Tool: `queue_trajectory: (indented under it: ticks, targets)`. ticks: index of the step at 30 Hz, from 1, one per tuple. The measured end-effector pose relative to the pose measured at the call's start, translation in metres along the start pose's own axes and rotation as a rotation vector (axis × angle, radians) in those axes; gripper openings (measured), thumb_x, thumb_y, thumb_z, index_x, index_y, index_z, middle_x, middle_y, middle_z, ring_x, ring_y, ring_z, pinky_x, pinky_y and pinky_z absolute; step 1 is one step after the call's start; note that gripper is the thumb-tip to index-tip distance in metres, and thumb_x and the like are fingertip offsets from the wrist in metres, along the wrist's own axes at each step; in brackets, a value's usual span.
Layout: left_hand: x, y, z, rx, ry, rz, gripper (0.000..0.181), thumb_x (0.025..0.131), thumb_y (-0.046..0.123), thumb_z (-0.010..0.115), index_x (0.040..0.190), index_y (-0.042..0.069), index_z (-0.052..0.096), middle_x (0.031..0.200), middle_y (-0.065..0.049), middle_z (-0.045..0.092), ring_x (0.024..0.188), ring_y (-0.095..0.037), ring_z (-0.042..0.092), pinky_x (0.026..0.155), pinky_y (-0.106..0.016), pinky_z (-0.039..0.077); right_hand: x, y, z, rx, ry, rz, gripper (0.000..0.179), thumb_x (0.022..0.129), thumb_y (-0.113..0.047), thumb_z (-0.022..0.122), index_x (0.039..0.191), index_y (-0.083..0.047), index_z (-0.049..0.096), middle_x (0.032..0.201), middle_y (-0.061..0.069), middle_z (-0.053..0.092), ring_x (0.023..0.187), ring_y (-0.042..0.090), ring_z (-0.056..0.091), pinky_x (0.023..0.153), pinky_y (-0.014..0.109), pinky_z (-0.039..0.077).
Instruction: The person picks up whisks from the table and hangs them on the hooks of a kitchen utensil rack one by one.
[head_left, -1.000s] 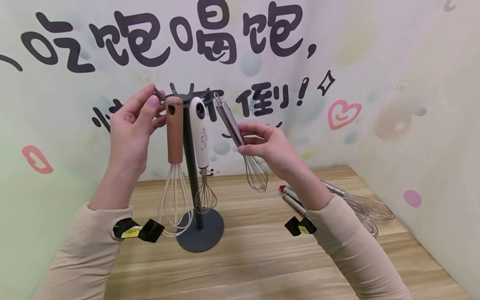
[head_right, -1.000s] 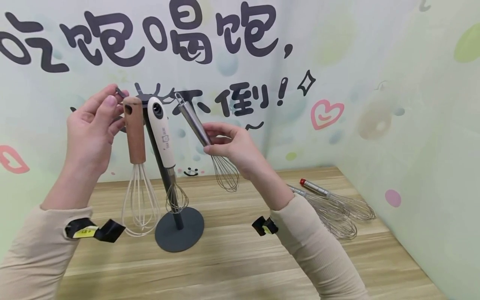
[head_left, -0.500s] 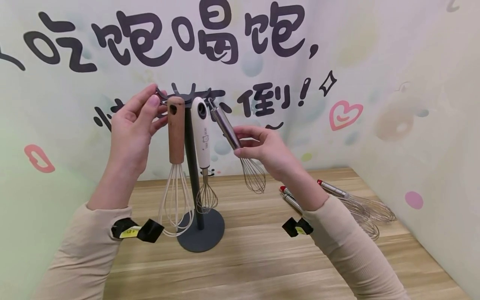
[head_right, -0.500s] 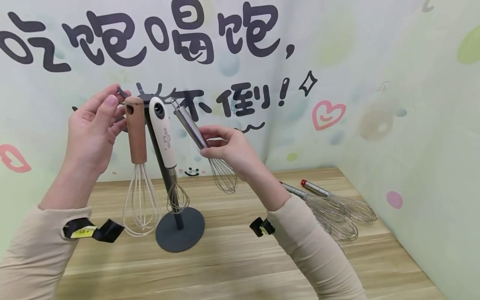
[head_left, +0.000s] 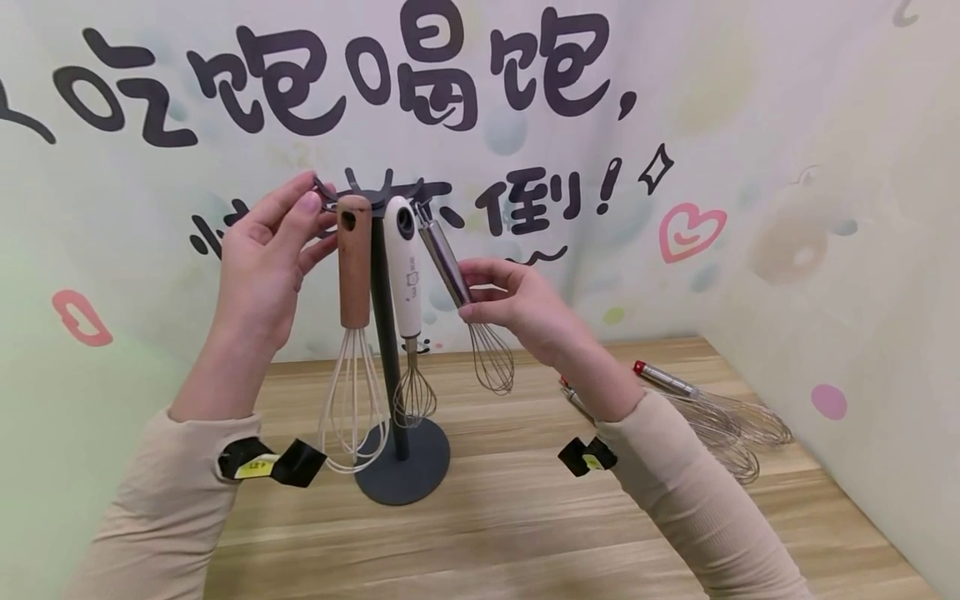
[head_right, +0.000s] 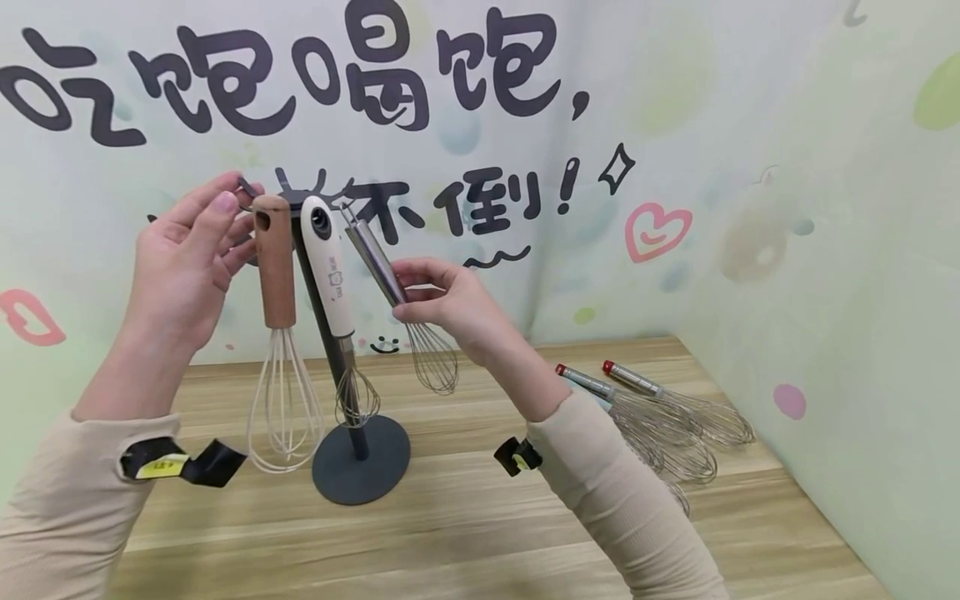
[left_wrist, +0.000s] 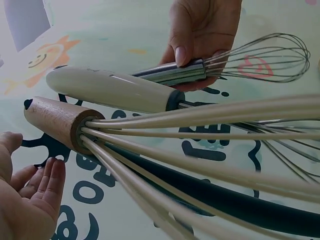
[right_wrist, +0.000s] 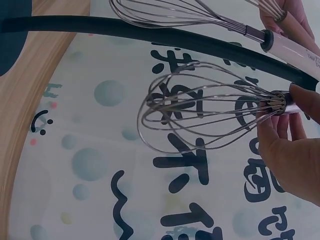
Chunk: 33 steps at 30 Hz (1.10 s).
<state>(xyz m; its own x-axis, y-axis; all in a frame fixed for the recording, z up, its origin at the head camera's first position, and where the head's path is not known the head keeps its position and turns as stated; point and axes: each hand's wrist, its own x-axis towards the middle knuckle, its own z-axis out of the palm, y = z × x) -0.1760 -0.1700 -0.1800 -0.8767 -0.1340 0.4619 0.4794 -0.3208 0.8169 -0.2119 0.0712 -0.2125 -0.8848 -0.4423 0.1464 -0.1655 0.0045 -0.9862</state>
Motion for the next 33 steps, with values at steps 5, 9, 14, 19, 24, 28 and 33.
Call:
queue_trajectory:
  ticks: [5, 9, 14, 19, 24, 28, 33]
  targets:
    - [-0.001, 0.002, 0.002, 0.005, 0.029, -0.023, 0.051, 0.09, 0.017, 0.066, 0.136, 0.004, 0.049, 0.111, -0.004, 0.061, 0.091, -0.009, 0.066, 0.082, -0.018, 0.057, 0.001, 0.0, 0.004, 0.023, -0.012, 0.002, 0.055, 0.08, 0.017, 0.058, 0.134, 0.008, 0.045, 0.1, -0.002, 0.057, 0.091, 0.008, 0.06, 0.079, 0.017, 0.052]
    - [-0.003, 0.004, 0.006, 0.0, 0.08, -0.023, 0.041, 0.087, 0.017, 0.069, 0.124, 0.005, 0.053, 0.105, -0.005, 0.06, 0.088, -0.011, 0.065, 0.078, -0.019, 0.058, 0.003, 0.001, 0.007, 0.038, -0.022, 0.011, 0.056, 0.08, 0.017, 0.057, 0.134, 0.009, 0.045, 0.098, -0.002, 0.057, 0.089, 0.007, 0.06, 0.078, 0.017, 0.052]
    - [-0.005, 0.006, 0.008, -0.001, 0.094, -0.013, 0.031, 0.086, 0.017, 0.069, 0.113, 0.006, 0.057, 0.098, -0.004, 0.059, 0.085, -0.012, 0.064, 0.077, -0.019, 0.058, 0.005, 0.002, 0.008, 0.034, -0.025, 0.024, 0.054, 0.081, 0.016, 0.057, 0.133, 0.008, 0.046, 0.099, -0.001, 0.057, 0.09, 0.009, 0.06, 0.08, 0.017, 0.052]
    - [-0.006, 0.006, 0.007, -0.021, 0.07, -0.001, 0.025, 0.087, 0.016, 0.069, 0.108, 0.004, 0.063, 0.095, -0.003, 0.062, 0.086, -0.013, 0.064, 0.078, -0.02, 0.058, 0.006, 0.004, 0.009, 0.027, -0.021, 0.021, 0.053, 0.081, 0.016, 0.057, 0.133, 0.007, 0.047, 0.099, -0.001, 0.058, 0.093, 0.009, 0.061, 0.083, 0.019, 0.052]
    - [-0.008, 0.007, 0.005, -0.022, 0.048, -0.003, 0.023, 0.089, 0.019, 0.066, 0.107, 0.005, 0.066, 0.097, -0.003, 0.065, 0.09, -0.014, 0.066, 0.08, -0.021, 0.058, 0.005, 0.005, 0.011, 0.027, -0.028, 0.02, 0.05, 0.083, 0.015, 0.058, 0.131, 0.007, 0.048, 0.1, -0.002, 0.059, 0.093, 0.008, 0.062, 0.092, 0.024, 0.052]
    - [-0.009, 0.008, 0.004, -0.027, 0.035, -0.009, 0.023, 0.091, 0.019, 0.065, 0.108, 0.004, 0.065, 0.098, -0.003, 0.066, 0.091, -0.014, 0.067, 0.08, -0.021, 0.058, 0.005, 0.006, 0.013, 0.019, -0.028, 0.022, 0.049, 0.085, 0.013, 0.057, 0.132, 0.006, 0.048, 0.104, 0.001, 0.06, 0.094, 0.009, 0.061, 0.1, 0.03, 0.05]
    - [-0.011, 0.009, 0.004, -0.001, 0.029, -0.01, 0.022, 0.092, 0.019, 0.062, 0.109, 0.004, 0.064, 0.1, -0.003, 0.064, 0.092, -0.014, 0.067, 0.081, -0.02, 0.058, 0.005, 0.006, 0.011, -0.001, -0.028, 0.02, 0.049, 0.086, 0.01, 0.058, 0.134, 0.005, 0.048, 0.108, 0.003, 0.06, 0.098, 0.009, 0.061, 0.103, 0.033, 0.049]
